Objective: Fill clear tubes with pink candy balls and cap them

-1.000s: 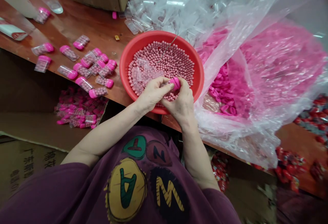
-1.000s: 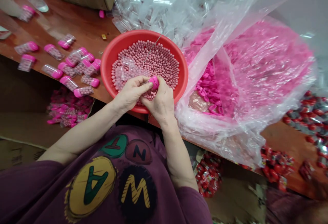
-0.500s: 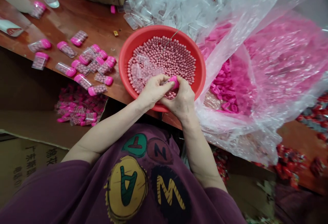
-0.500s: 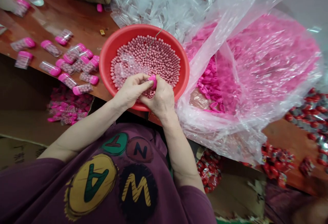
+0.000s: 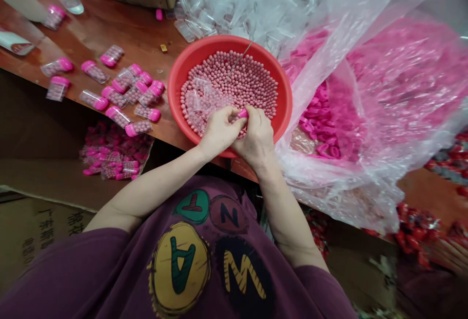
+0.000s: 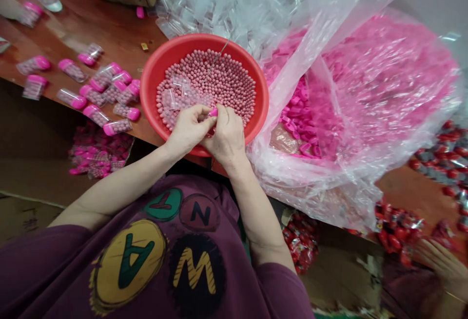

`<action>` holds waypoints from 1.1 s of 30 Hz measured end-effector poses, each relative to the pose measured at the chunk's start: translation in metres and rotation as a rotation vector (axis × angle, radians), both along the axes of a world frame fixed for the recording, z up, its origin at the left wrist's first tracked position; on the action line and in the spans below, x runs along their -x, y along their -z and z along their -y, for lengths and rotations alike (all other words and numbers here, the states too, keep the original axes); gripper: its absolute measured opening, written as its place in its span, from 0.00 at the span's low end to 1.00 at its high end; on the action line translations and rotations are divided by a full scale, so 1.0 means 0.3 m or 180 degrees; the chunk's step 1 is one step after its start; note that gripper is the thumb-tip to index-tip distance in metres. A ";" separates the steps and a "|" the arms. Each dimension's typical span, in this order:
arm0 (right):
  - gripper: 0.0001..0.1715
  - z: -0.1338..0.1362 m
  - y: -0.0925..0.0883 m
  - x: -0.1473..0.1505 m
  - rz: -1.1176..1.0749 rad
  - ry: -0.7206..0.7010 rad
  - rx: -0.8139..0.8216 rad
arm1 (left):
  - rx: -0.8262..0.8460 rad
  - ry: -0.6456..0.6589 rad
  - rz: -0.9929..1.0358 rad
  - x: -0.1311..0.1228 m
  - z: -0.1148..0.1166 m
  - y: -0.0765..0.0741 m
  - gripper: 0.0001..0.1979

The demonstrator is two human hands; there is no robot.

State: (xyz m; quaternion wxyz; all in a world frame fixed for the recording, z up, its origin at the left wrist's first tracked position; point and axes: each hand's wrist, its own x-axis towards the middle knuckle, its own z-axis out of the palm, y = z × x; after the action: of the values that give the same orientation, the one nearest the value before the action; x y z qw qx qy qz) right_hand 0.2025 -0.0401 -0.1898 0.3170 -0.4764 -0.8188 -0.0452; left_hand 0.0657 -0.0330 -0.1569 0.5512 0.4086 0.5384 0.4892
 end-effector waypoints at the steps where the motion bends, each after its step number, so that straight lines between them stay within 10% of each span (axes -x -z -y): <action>1: 0.34 -0.001 0.001 -0.002 -0.0008 -0.0012 -0.0056 | 0.0073 0.0002 0.0055 0.001 0.001 -0.004 0.08; 8: 0.28 0.008 -0.016 0.005 0.0021 0.0120 0.0225 | 0.0607 0.0232 0.0646 -0.023 -0.005 -0.045 0.11; 14: 0.57 -0.038 -0.034 -0.052 -0.0776 -0.0552 0.1263 | -0.0269 -0.0369 0.0636 0.137 0.019 -0.095 0.01; 19: 0.32 -0.099 -0.019 -0.108 -0.1809 -0.0252 0.1435 | -0.0555 -0.1027 0.0265 0.365 0.090 -0.106 0.04; 24: 0.18 -0.070 -0.082 0.007 -0.1506 -0.0736 0.1542 | -0.0021 -0.0805 0.0601 0.384 0.112 -0.068 0.16; 33: 0.21 -0.048 -0.146 0.147 -0.1477 -0.1155 0.1864 | -0.0037 -0.0661 0.0753 0.375 0.121 -0.077 0.15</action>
State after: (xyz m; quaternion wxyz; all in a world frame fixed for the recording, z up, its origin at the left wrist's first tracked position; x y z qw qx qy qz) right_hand 0.1583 -0.0258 -0.1459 0.3471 -0.3920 -0.7746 0.3549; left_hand -0.0469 -0.0691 -0.1337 0.5549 0.2935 0.5063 0.5914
